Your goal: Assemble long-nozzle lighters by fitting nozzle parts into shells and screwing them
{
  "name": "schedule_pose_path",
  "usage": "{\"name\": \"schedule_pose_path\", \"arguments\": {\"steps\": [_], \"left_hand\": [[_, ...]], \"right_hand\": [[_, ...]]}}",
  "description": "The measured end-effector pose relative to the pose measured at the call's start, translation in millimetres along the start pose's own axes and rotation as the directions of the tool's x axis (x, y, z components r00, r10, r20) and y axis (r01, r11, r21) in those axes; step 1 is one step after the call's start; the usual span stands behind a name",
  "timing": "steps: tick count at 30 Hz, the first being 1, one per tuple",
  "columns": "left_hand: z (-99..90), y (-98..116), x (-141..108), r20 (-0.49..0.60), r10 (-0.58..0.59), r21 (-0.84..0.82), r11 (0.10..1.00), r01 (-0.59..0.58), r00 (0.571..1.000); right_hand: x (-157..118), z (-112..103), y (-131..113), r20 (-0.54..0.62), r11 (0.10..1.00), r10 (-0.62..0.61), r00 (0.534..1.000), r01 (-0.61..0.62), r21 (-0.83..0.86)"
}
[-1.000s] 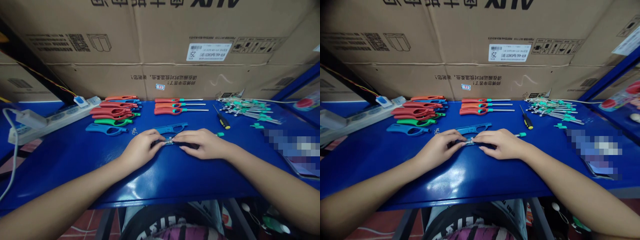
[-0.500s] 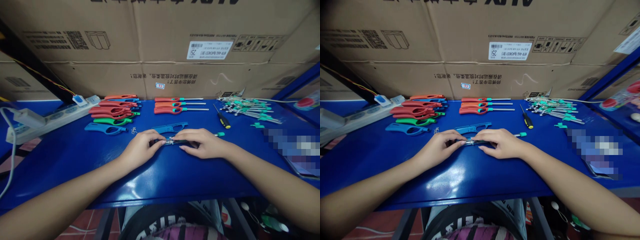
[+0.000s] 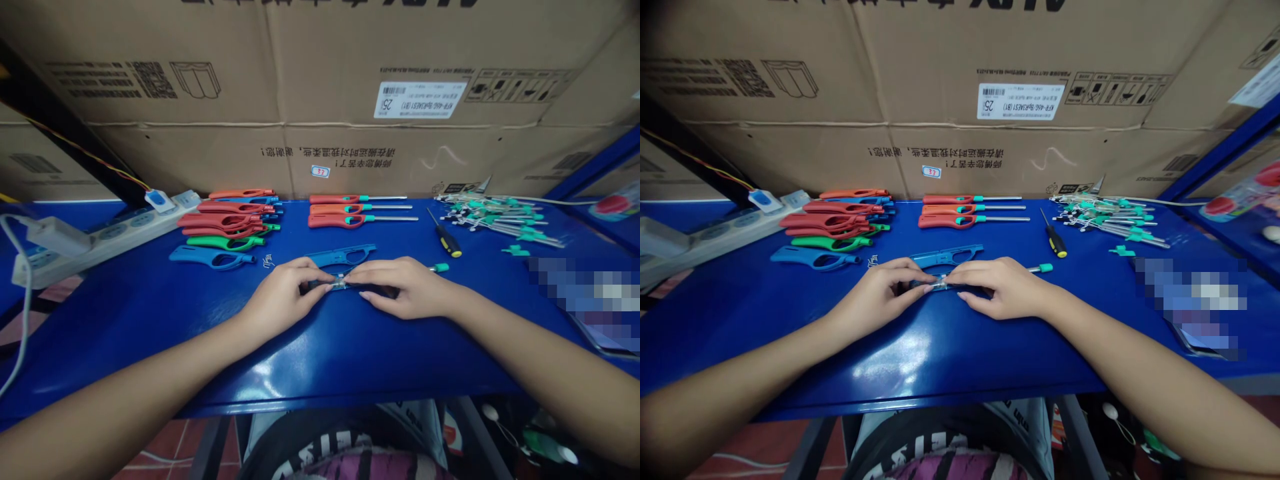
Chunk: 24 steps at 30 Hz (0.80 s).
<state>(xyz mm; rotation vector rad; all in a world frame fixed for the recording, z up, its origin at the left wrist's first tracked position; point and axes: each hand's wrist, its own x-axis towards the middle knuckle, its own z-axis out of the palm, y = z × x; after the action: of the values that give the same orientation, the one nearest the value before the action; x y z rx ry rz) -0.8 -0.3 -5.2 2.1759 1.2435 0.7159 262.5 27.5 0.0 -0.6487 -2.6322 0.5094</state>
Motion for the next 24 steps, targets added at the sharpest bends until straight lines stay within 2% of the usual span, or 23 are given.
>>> {"name": "schedule_pose_path", "arguments": {"steps": [7, 15, 21, 24], "left_hand": [[-0.8, 2, 0, 0.001, 0.0, 0.023, 1.0, 0.0, 1.0], [-1.7, 3, -1, 0.015, 0.037, 0.053, 0.998, -0.038, 0.999], [-2.8, 2, 0, 0.014, 0.034, 0.069, 0.997, -0.035, 0.999], [-3.2, 2, -1, 0.022, 0.04, 0.101, 0.994, -0.042, 0.999]], "right_hand": [[1, 1, 0, -0.026, 0.999, -0.015, 1.0, 0.016, 0.046], [1, 2, -4, 0.0, 0.996, -0.005, 1.0, 0.005, -0.091], [-1, -10, -4, -0.164, 0.996, 0.061, 0.984, -0.07, -0.049], [-2, -16, -1, -0.094, 0.992, 0.109, 0.99, -0.114, -0.059]]}}
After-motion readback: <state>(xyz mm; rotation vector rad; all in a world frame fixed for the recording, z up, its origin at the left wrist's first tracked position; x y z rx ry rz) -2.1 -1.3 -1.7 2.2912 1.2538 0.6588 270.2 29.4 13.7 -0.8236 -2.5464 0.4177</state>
